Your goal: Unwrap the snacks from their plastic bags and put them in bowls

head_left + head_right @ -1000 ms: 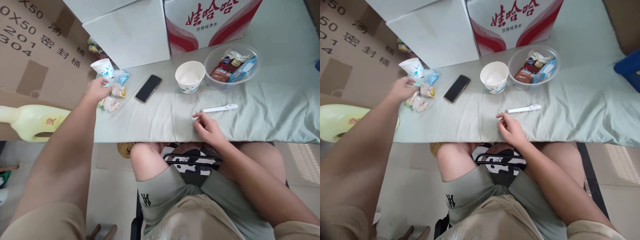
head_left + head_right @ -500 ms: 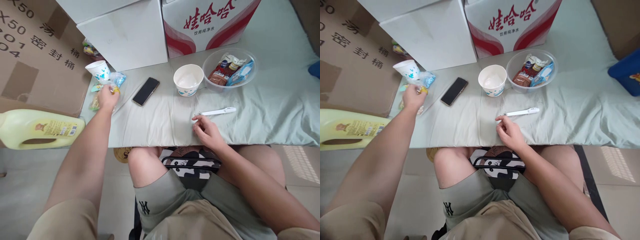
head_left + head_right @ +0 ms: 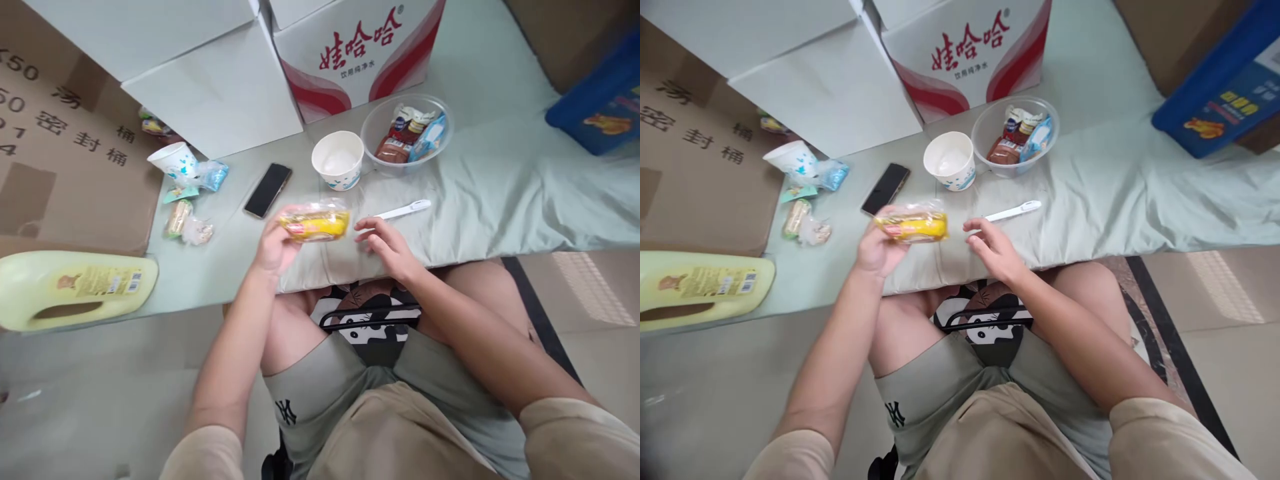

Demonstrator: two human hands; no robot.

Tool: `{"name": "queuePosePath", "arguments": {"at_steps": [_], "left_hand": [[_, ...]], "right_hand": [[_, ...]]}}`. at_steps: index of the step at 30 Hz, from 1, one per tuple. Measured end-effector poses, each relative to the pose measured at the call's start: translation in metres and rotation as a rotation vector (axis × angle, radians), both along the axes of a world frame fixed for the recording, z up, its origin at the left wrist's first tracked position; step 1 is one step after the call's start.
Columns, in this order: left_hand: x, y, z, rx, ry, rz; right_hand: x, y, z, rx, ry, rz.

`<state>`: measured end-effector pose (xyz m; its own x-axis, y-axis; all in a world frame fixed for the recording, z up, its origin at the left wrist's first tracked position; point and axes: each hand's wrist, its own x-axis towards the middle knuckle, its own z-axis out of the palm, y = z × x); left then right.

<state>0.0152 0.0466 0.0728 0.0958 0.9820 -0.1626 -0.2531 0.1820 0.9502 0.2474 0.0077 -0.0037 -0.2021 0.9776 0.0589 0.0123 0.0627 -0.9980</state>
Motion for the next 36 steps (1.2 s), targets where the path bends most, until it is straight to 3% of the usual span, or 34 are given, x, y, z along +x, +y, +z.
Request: {"name": "queuePosePath", "arguments": {"at_steps": [3,7,9,13,17,20,23,26,30,33,36], "left_hand": [[0.035,-0.002,-0.033,0.007,-0.003,-0.111],[0.051,-0.002,-0.063,0.072,0.001,-0.022],[0.049,-0.005,-0.069,0.053,0.002,-0.03],[0.044,-0.011,-0.068,-0.044,-0.074,-0.22],[0.041,-0.013,-0.066,0.033,-0.041,-0.247],[0.038,-0.014,-0.069,0.105,0.056,-0.238],[0.035,-0.016,-0.071,0.115,0.142,-0.271],[0.033,-0.018,-0.069,0.135,0.202,-0.404],[0.029,-0.017,-0.067,0.175,0.203,-0.537],[0.022,-0.013,-0.07,0.195,0.198,-0.468],[0.016,-0.008,-0.076,0.216,0.188,-0.314]], "right_hand": [[0.004,0.002,-0.007,0.063,0.101,0.002],[0.013,0.004,-0.009,0.176,-0.077,-0.133],[0.016,0.005,-0.006,0.284,-0.211,-0.215],[0.009,0.007,-0.004,0.512,-0.379,-0.314],[-0.002,0.001,-0.006,0.602,-0.407,-0.182],[-0.004,-0.003,-0.004,0.586,-0.417,-0.046],[0.0,-0.004,-0.002,0.537,-0.387,-0.121],[0.005,-0.001,-0.001,0.459,-0.347,-0.215],[0.011,0.003,-0.002,0.297,-0.32,-0.068],[0.014,0.003,-0.003,0.169,-0.263,-0.015],[0.013,0.001,-0.004,0.083,-0.202,0.004]]}}
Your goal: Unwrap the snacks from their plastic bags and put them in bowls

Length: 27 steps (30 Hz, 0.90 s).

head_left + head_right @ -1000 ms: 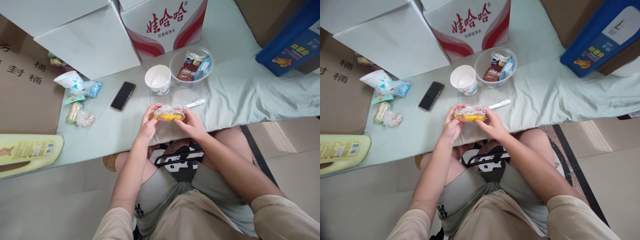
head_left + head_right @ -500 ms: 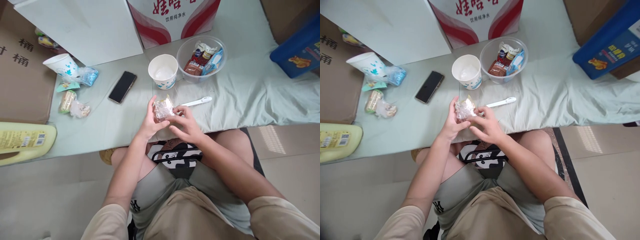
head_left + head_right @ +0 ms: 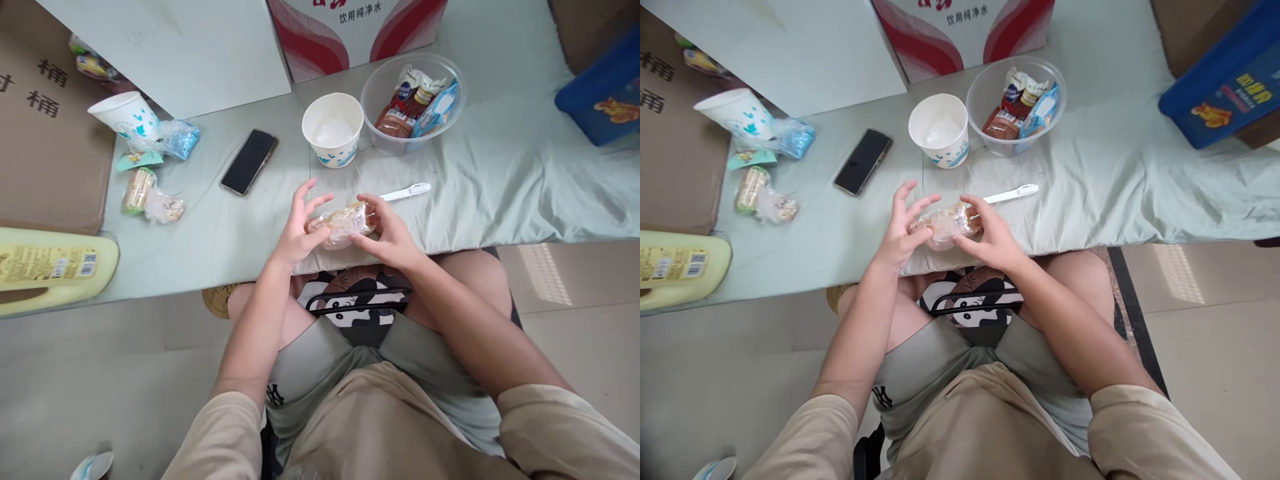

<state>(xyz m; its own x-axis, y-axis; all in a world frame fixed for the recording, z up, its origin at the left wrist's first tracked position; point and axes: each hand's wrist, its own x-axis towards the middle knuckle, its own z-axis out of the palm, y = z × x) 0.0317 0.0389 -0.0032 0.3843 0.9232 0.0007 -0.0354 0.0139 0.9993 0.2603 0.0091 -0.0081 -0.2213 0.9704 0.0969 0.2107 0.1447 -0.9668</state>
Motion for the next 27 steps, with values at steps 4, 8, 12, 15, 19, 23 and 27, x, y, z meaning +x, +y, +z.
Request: {"name": "queuePosePath", "arguments": {"at_steps": [4,8,12,15,19,23,27], "left_hand": [[0.012,-0.002,-0.009,0.002,-0.107,0.188],[0.035,-0.012,-0.01,-0.088,-0.131,0.207],[0.035,-0.009,-0.003,-0.107,-0.1,0.287],[0.017,-0.001,0.004,-0.08,-0.068,0.396],[-0.005,0.005,0.008,-0.05,0.005,0.531],[-0.008,0.006,0.003,-0.019,0.011,0.521],[-0.002,0.006,-0.001,0.08,0.044,0.488]], "right_hand": [[-0.005,0.0,-0.003,-0.133,0.089,-0.019],[-0.01,0.001,-0.009,-0.158,0.203,-0.15],[-0.002,0.004,-0.005,-0.025,0.063,-0.118],[0.014,0.01,0.004,0.173,-0.218,-0.241],[0.032,0.018,0.003,0.26,-0.602,-0.377],[0.035,0.021,-0.006,0.18,-0.756,-0.391],[0.03,0.018,0.0,0.23,-0.621,-0.368]]}}
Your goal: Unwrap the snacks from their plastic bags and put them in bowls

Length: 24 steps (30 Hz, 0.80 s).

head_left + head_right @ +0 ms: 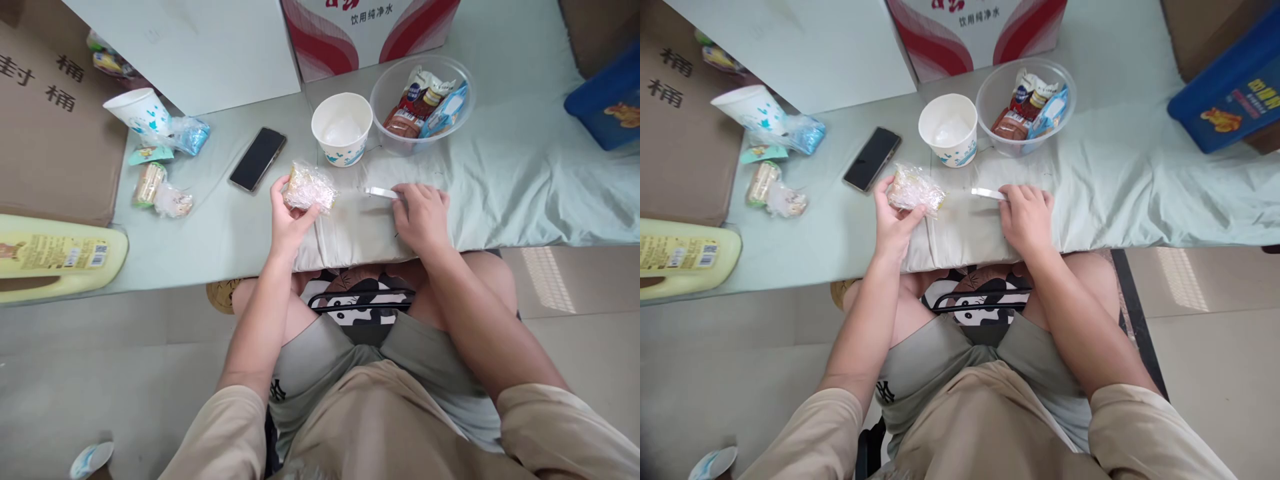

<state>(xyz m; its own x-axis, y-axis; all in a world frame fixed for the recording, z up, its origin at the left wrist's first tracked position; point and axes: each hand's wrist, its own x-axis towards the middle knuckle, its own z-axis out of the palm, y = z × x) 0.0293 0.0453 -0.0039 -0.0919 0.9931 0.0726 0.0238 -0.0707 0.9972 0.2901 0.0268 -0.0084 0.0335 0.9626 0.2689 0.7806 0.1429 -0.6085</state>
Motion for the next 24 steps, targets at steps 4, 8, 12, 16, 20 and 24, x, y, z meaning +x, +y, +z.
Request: {"name": "queuePosePath", "arguments": {"at_steps": [4,8,12,16,20,24], "left_hand": [[0.008,-0.005,0.0,0.011,0.127,0.001],[0.015,-0.013,0.001,0.023,0.275,-0.031],[0.019,-0.016,0.0,0.071,0.337,-0.083],[0.021,-0.016,0.0,0.063,0.283,-0.095],[0.021,-0.014,0.004,0.06,0.109,-0.055],[0.008,-0.005,0.01,0.081,-0.029,0.085]], "right_hand": [[-0.013,-0.012,0.015,-0.107,0.322,0.235],[-0.026,-0.021,0.022,-0.196,0.443,0.323],[-0.029,-0.019,0.018,-0.165,0.39,0.31],[-0.026,-0.014,0.014,-0.126,0.326,0.323],[-0.023,-0.013,0.014,-0.134,0.295,0.321],[-0.019,-0.012,0.013,-0.151,0.28,0.28]]}}
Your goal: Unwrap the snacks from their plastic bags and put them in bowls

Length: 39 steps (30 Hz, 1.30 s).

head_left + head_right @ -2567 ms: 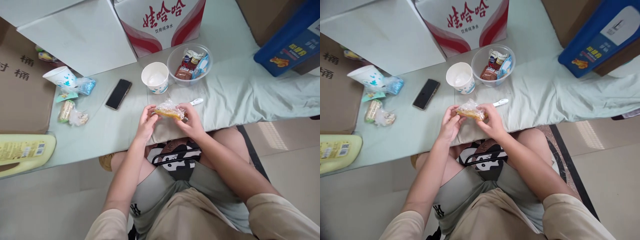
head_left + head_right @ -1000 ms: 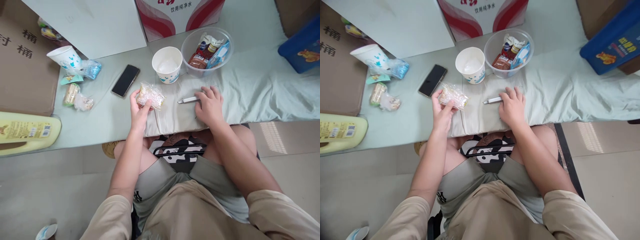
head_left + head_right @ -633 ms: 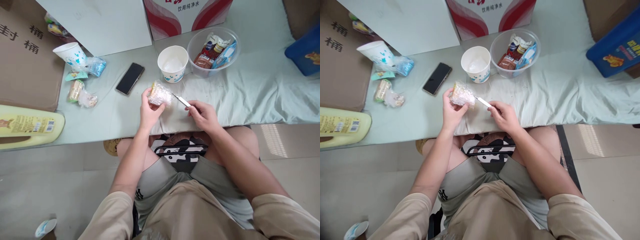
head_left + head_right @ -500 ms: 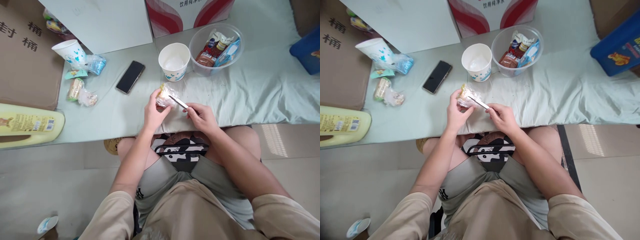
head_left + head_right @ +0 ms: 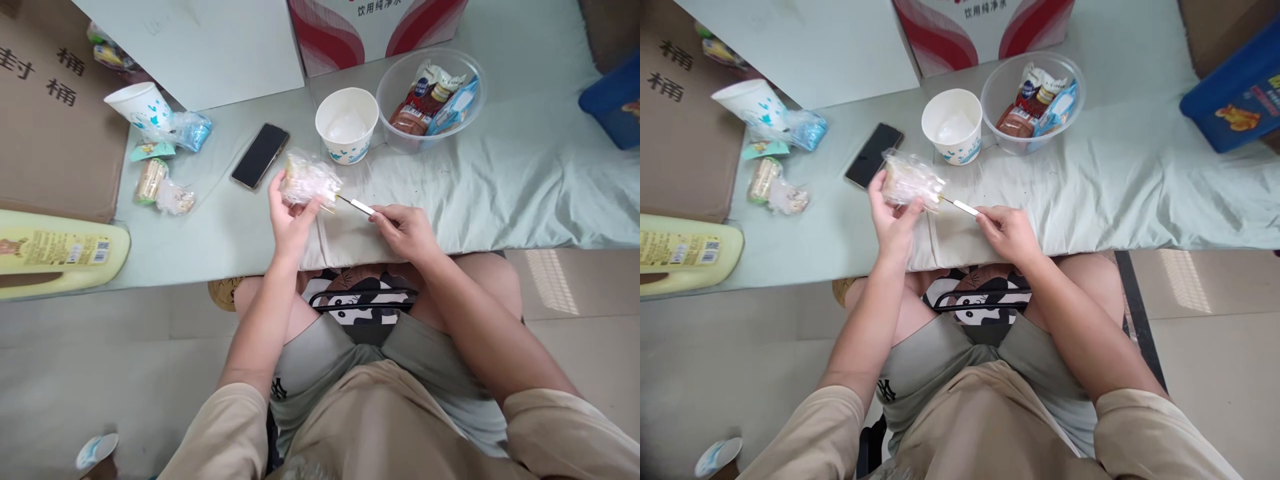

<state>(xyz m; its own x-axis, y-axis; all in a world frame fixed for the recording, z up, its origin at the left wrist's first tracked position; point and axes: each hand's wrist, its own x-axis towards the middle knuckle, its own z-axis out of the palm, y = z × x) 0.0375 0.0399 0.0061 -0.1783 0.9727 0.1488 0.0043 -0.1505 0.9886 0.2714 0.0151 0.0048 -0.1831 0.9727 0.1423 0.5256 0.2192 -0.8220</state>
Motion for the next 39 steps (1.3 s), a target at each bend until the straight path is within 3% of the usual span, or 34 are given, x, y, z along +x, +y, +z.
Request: {"name": "queuePosePath", "arguments": {"at_steps": [4,8,12,16,19,24,27,31,35,39], "left_hand": [[-0.016,0.008,-0.001,-0.037,-0.019,0.057],[-0.007,0.001,-0.008,-0.074,0.109,-0.091],[0.013,-0.013,-0.008,-0.149,0.34,-0.248],[0.015,-0.015,-0.004,-0.086,0.564,-0.185],[0.009,-0.01,-0.003,0.002,0.615,-0.119],[0.008,-0.009,0.0,0.135,0.642,-0.214],[0.011,-0.011,0.0,0.11,0.555,-0.169],[0.01,-0.009,-0.003,-0.052,0.227,-0.05],[0.009,-0.004,-0.002,-0.208,-0.084,0.018],[0.007,0.0,0.002,-0.261,-0.171,0.078]], "right_hand": [[0.008,0.004,-0.005,0.05,-0.072,-0.144],[0.015,0.01,-0.017,0.19,-0.219,-0.276],[0.017,0.012,-0.022,0.172,-0.337,-0.371],[0.014,0.009,-0.02,0.196,-0.358,-0.446],[0.011,0.008,-0.018,0.239,-0.322,-0.398],[0.001,0.006,-0.018,0.307,-0.209,-0.085],[-0.003,0.004,-0.016,0.303,-0.162,0.027],[-0.003,0.001,-0.013,0.277,-0.108,0.126],[-0.001,0.001,-0.012,0.241,-0.078,0.105],[-0.002,0.002,-0.011,0.237,-0.039,0.084]]}}
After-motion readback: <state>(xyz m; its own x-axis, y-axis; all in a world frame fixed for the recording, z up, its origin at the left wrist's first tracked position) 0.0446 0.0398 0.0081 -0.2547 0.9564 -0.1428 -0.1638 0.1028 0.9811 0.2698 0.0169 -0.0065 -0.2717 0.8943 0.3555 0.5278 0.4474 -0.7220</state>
